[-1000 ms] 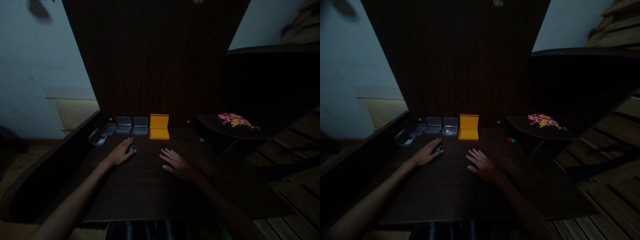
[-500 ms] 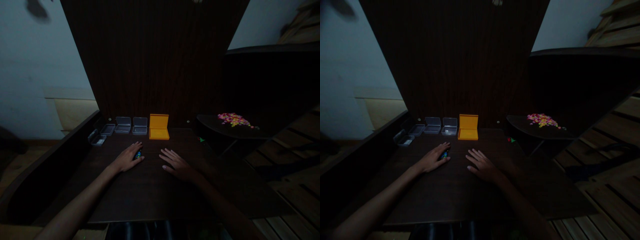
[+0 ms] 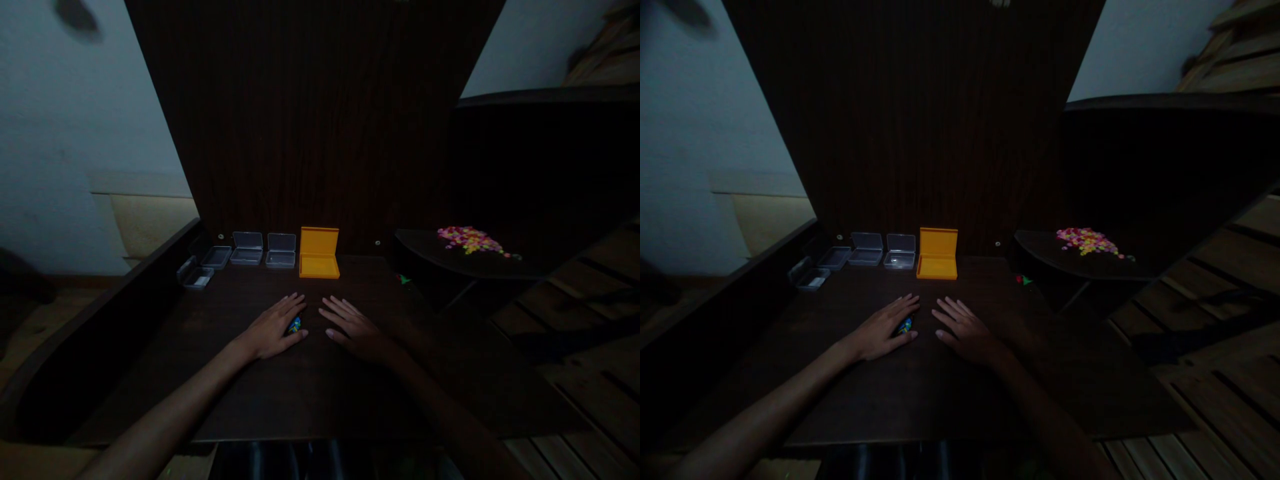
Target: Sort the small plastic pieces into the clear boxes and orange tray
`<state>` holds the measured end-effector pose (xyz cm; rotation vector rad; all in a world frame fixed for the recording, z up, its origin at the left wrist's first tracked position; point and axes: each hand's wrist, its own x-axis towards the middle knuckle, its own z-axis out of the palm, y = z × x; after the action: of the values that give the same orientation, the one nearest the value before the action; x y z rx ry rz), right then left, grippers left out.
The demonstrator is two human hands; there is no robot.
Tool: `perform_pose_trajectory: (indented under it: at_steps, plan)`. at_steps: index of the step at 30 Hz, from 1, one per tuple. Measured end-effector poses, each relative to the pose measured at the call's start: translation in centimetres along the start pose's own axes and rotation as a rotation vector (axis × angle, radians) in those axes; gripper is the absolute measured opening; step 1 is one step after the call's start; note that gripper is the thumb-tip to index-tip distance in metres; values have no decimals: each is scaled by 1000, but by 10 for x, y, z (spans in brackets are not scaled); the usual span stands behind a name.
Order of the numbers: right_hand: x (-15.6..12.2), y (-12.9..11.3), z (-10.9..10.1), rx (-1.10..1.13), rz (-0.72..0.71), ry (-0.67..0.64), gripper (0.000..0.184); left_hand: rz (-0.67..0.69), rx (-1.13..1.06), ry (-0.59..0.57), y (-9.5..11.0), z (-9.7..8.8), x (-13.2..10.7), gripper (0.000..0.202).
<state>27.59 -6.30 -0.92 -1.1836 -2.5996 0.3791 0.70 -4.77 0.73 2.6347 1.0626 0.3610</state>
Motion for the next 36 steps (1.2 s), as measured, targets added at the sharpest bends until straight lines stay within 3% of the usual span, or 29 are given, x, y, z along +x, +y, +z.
perform_pose_trajectory:
  at_steps: [13,29,36]
  plan:
    - [3,0,1,69,40,50,55,116,2,-4,33,12,3,64]
    - [26,1,-8,63,70,176,54,166,27,-10,38,21,4,66]
    - [25,9,-6,143,44,203,58,193,46,-27,40,17,7,66]
